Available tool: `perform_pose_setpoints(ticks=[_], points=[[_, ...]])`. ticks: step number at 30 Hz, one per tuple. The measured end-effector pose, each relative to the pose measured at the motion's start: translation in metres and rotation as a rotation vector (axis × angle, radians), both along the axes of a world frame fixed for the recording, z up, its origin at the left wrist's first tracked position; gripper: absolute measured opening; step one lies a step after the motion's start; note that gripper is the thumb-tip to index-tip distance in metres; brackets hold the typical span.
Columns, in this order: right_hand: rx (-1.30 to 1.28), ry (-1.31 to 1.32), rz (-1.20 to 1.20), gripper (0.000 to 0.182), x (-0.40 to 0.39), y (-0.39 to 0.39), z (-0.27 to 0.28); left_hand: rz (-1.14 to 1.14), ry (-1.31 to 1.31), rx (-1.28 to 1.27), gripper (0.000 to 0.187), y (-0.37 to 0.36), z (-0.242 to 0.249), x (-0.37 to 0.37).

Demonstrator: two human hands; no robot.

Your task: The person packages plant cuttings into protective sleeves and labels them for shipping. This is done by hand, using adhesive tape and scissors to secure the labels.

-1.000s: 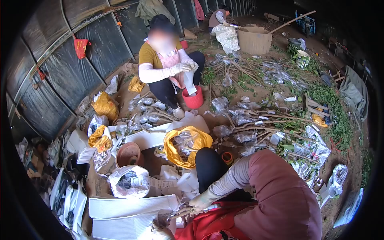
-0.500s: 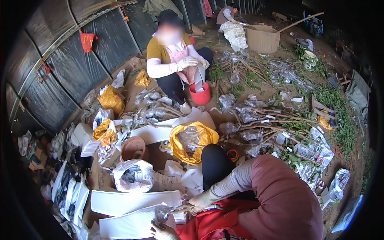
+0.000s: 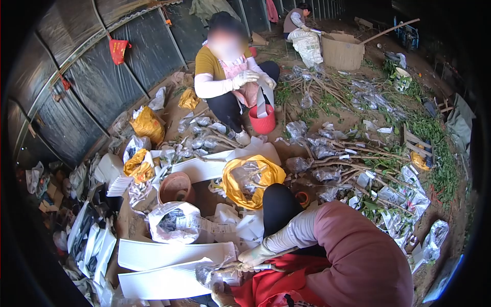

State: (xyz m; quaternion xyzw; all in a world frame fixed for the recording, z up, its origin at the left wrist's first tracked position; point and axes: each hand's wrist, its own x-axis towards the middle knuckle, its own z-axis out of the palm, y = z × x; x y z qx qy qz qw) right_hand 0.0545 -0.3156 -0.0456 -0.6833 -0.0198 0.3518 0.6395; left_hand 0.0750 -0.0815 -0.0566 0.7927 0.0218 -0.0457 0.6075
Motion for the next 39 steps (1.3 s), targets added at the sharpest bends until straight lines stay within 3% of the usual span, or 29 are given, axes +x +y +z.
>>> perform_pose_setpoints(ticks=[23,26,32,33,34,35,36,38,39], points=[[-0.063,0.000,-0.005,0.025,-0.004,-0.003,0.017,-0.017,0.198,-0.197,0.017,-0.006,-0.013,0.009],[-0.065,0.094,-0.022,0.015,-0.010,-0.003,0.038,-0.020,0.219,-0.226,0.017,-0.009,-0.015,0.008],[-0.056,0.111,0.002,0.012,-0.008,0.002,0.045,-0.024,0.242,-0.288,0.017,-0.012,-0.024,0.007],[-0.012,0.082,0.042,0.013,-0.005,0.001,0.037,-0.024,0.244,-0.298,0.017,-0.014,-0.025,0.007],[-0.078,-0.105,0.124,0.014,0.006,0.006,0.033,-0.031,0.251,-0.311,0.017,-0.016,-0.026,0.007],[-0.058,0.003,0.092,0.015,0.009,0.007,0.027,-0.042,0.256,-0.315,0.017,-0.019,-0.028,0.007],[-0.041,0.110,0.055,0.017,0.006,0.007,0.054,-0.052,0.253,-0.322,0.017,-0.020,-0.029,0.006],[0.334,0.505,-0.089,0.018,0.072,0.044,-0.111,-0.104,0.245,-0.307,0.017,-0.024,-0.034,0.004],[0.002,0.076,0.185,0.017,0.078,0.047,-0.085,-0.162,0.216,-0.269,0.017,-0.024,-0.039,0.003]])
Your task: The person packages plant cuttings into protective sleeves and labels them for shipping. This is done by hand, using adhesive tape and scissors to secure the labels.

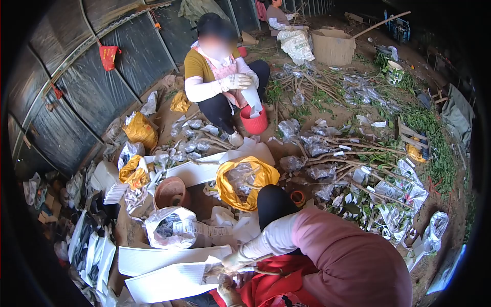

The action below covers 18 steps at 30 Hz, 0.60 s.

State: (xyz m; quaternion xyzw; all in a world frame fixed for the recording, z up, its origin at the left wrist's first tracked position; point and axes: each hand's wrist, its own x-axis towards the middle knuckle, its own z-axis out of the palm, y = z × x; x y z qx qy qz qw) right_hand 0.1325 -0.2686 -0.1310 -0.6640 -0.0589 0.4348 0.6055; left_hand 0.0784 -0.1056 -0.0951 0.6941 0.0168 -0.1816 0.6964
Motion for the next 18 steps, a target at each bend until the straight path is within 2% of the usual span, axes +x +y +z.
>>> perform_pose_setpoints(ticks=[1,3,4,5,7,8,11,12,13,15,16,17,18], points=[[-0.334,-0.463,0.221,0.016,0.006,0.003,0.025,-0.082,-0.078,0.070,0.018,-0.002,-0.007,0.000],[-0.942,-1.392,0.720,0.016,0.007,-0.005,0.094,-0.297,-0.465,0.350,0.030,-0.011,0.010,-0.009],[-1.009,-1.441,0.686,0.017,0.007,-0.002,0.096,-0.314,-0.440,0.457,0.022,-0.029,0.055,-0.025],[-0.963,-1.330,0.629,0.018,0.006,-0.001,0.100,-0.162,-0.100,0.053,0.025,-0.031,0.052,-0.028],[-0.804,-0.937,0.438,0.020,0.001,0.000,0.107,0.159,0.581,-0.749,0.034,-0.037,0.030,-0.021],[-0.726,-0.729,0.361,0.021,-0.005,-0.005,0.115,-0.013,0.505,-0.921,0.039,-0.013,-0.038,-0.003],[-0.546,-0.260,0.274,0.025,-0.033,-0.042,0.153,0.053,0.336,-0.811,0.040,-0.029,-0.011,-0.007],[-0.488,-0.172,0.266,0.026,-0.048,-0.068,0.170,0.127,0.463,-0.818,0.043,-0.025,-0.020,-0.002],[-0.322,-0.122,0.178,0.038,-0.064,-0.097,0.165,0.188,0.489,-0.835,0.043,-0.026,-0.020,-0.001],[-0.364,-0.101,0.221,0.046,-0.097,-0.145,0.199,0.314,0.541,-0.862,0.044,-0.025,-0.019,0.001],[-0.372,-0.097,0.267,0.048,-0.112,-0.167,0.206,0.260,0.508,-0.872,0.043,-0.023,-0.022,0.002],[-0.437,-0.280,0.229,0.046,-0.128,-0.183,0.211,0.254,0.511,-0.892,0.043,-0.021,-0.029,0.005],[-0.519,-0.123,0.166,0.035,-0.146,-0.190,0.236,0.248,0.514,-0.909,0.043,-0.020,-0.036,0.007]])
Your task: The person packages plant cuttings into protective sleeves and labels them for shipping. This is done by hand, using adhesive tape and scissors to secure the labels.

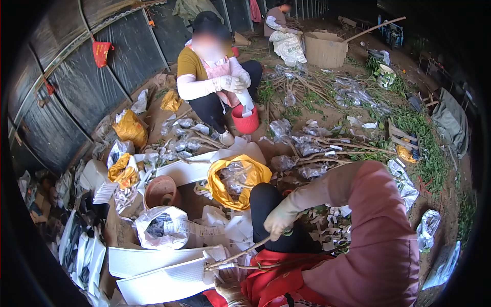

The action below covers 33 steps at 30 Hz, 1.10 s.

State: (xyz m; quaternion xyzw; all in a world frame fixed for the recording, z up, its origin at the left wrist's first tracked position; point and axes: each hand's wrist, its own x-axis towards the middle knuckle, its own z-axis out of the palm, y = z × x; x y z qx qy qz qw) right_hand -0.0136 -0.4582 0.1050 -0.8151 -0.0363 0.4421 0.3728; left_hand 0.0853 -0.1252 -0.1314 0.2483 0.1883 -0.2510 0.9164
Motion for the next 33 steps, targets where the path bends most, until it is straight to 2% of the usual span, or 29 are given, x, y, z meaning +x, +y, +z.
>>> perform_pose_setpoints(ticks=[1,2,5,6,7,9,10,12,14,15,17,18,21,22,25,28,31,33], points=[[0.002,0.095,-0.168,0.032,-0.018,-0.005,-0.006,-0.002,0.000,-0.017,0.043,0.001,-0.005,0.000],[-0.079,0.002,-0.161,0.028,-0.033,-0.009,-0.009,-0.034,-0.059,-0.020,0.044,0.001,-0.010,-0.003],[-0.277,-0.223,-0.127,0.024,-0.056,0.007,0.025,0.028,0.130,0.023,0.051,-0.011,0.018,-0.012],[-0.337,-0.289,-0.107,0.023,-0.059,0.011,0.036,-0.037,0.079,-0.026,0.058,-0.016,0.044,-0.018],[-0.338,-0.396,-0.119,0.021,-0.058,0.006,0.023,-0.118,0.034,-0.133,0.062,-0.016,0.045,-0.018],[-0.420,-0.555,-0.117,0.020,-0.051,0.003,0.023,-0.154,0.058,-0.064,0.057,-0.020,0.051,-0.028],[-0.407,-0.545,-0.134,0.019,-0.047,0.002,0.032,-0.262,-0.108,-0.050,0.052,-0.022,0.040,-0.032],[-0.369,-0.516,-0.133,0.018,-0.033,0.004,0.054,-0.384,-0.126,-0.224,0.037,-0.029,0.056,-0.055],[-0.332,-0.553,-0.119,0.017,-0.021,0.005,0.056,-0.607,-0.470,0.253,0.030,-0.048,0.082,-0.077],[-0.313,-0.602,-0.125,0.017,-0.018,0.003,0.054,-0.511,0.093,-0.216,0.030,-0.061,0.106,-0.081],[-0.343,-0.592,-0.091,0.017,-0.011,0.005,0.058,-0.596,0.016,-0.309,0.035,-0.071,0.104,-0.085],[-0.328,-0.443,-0.156,0.016,-0.008,0.011,0.070,-0.574,0.005,-0.231,0.040,-0.074,0.108,-0.086],[-0.374,-0.568,-0.124,0.016,-0.007,0.008,0.065,-0.696,-0.095,-0.205,0.039,-0.074,0.111,-0.082],[-0.361,-0.579,-0.112,0.016,-0.006,0.006,0.063,-0.675,-0.096,-0.164,0.039,-0.075,0.122,-0.084],[-0.334,-0.583,-0.148,0.018,-0.005,0.003,0.054,-0.626,-0.124,-0.085,0.036,-0.076,0.114,-0.086],[-0.286,-0.526,-0.192,0.017,-0.008,0.007,0.050,-0.641,-0.302,-0.001,0.028,-0.074,0.104,-0.087],[-0.311,-0.497,-0.150,0.017,-0.012,0.013,0.047,-0.574,-0.280,-0.301,0.024,-0.078,0.084,-0.086],[-0.276,-0.502,-0.179,0.014,-0.011,0.012,0.044,-0.519,-0.400,0.069,0.025,-0.079,0.081,-0.090]])
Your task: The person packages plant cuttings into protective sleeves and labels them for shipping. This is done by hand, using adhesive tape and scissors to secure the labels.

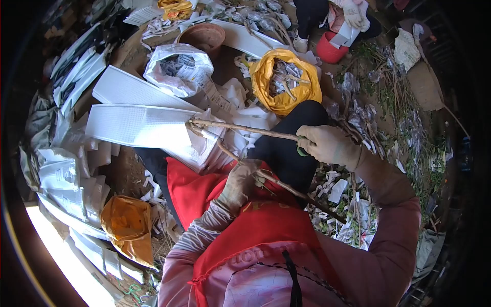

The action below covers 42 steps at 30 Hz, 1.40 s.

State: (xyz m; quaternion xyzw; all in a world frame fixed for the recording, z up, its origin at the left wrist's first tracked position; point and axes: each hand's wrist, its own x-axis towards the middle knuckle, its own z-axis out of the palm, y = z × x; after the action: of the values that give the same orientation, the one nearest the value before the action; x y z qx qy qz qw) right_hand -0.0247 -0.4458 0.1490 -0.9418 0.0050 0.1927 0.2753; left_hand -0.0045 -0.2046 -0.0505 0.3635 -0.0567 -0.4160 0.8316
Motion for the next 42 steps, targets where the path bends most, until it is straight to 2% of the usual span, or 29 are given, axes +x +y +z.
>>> perform_pose_setpoints(ticks=[2,4,5,8,12,13,15,16,17,19,20,21,22,24,25,28,29,32,33,34,36,38,40,41,42], points=[[0.093,0.004,-0.040,0.014,0.004,-0.004,-0.001,0.059,0.028,0.088,0.026,0.002,0.004,-0.001],[0.008,-0.052,-0.016,0.014,0.005,-0.016,-0.020,0.058,0.290,-0.042,0.026,0.007,0.037,0.002],[0.012,-0.056,-0.016,0.014,0.006,-0.018,-0.024,0.127,0.322,-0.011,0.026,0.007,0.047,0.001],[0.060,-0.027,-0.057,0.015,0.007,-0.020,-0.033,0.065,0.286,-0.242,0.030,0.022,0.045,0.003],[0.082,-0.055,-0.061,0.016,-0.004,-0.007,-0.046,0.257,0.247,-0.268,0.029,0.015,0.042,0.008],[0.170,-0.112,-0.047,0.017,-0.009,-0.002,-0.050,0.224,0.189,-0.269,0.028,0.015,0.042,0.013],[0.387,0.205,-0.160,0.027,-0.013,0.004,-0.045,0.164,0.071,-0.273,0.027,0.013,0.042,0.021],[0.491,0.367,-0.236,0.033,-0.016,0.007,-0.044,0.155,0.158,-0.273,0.027,0.013,0.047,0.024],[0.584,0.464,-0.236,0.046,-0.018,0.006,-0.046,0.152,-0.210,-0.202,0.029,0.014,0.019,0.026],[0.749,0.526,-0.146,0.051,-0.021,-0.002,-0.056,0.156,-0.228,0.038,0.018,0.015,0.050,0.016],[0.834,0.554,-0.096,0.054,-0.023,-0.003,-0.060,0.159,-0.240,0.161,0.019,0.015,0.060,0.013],[0.593,0.335,0.026,0.060,-0.025,0.005,-0.044,0.165,-0.045,0.048,0.022,0.016,0.059,0.012],[0.490,0.299,0.120,0.072,-0.027,0.005,-0.043,0.173,0.002,0.057,0.021,0.017,0.059,0.011],[0.451,0.028,0.268,0.092,-0.045,0.011,-0.061,0.194,0.091,0.073,0.019,0.018,0.062,0.008],[0.422,0.432,0.073,0.103,-0.037,0.028,-0.022,0.187,0.110,0.077,0.018,0.019,0.063,0.007],[0.095,0.256,0.138,0.102,-0.039,0.047,-0.012,0.158,0.172,0.081,0.022,0.026,0.064,0.001],[0.044,0.140,0.161,0.098,-0.045,0.049,-0.022,0.121,0.178,0.031,0.026,0.031,0.042,0.001],[0.030,0.154,0.100,0.095,-0.049,0.053,-0.028,-0.102,0.089,0.111,0.027,0.049,0.045,0.013],[-0.015,0.089,0.126,0.090,-0.049,0.054,-0.025,-0.273,0.057,0.165,0.026,0.061,0.042,0.027],[-0.056,0.094,0.143,0.086,-0.050,0.053,-0.028,-0.325,-0.016,0.309,0.027,0.074,0.035,0.038],[-0.140,0.104,0.168,0.080,-0.054,0.051,-0.036,-0.077,-0.166,0.354,0.020,0.094,0.024,0.065],[-0.198,0.086,0.244,0.074,-0.063,0.055,-0.043,0.240,-0.411,0.826,0.018,0.094,0.040,0.096],[-0.242,-0.053,0.335,0.072,-0.068,0.054,-0.047,0.414,-0.701,0.878,0.021,0.090,0.040,0.134],[-0.267,-0.160,0.357,0.069,-0.069,0.057,-0.042,0.401,-0.908,1.048,0.021,0.083,0.046,0.151],[-0.294,-0.156,0.365,0.067,-0.072,0.058,-0.046,0.433,-1.095,1.085,0.021,0.073,0.048,0.167]])
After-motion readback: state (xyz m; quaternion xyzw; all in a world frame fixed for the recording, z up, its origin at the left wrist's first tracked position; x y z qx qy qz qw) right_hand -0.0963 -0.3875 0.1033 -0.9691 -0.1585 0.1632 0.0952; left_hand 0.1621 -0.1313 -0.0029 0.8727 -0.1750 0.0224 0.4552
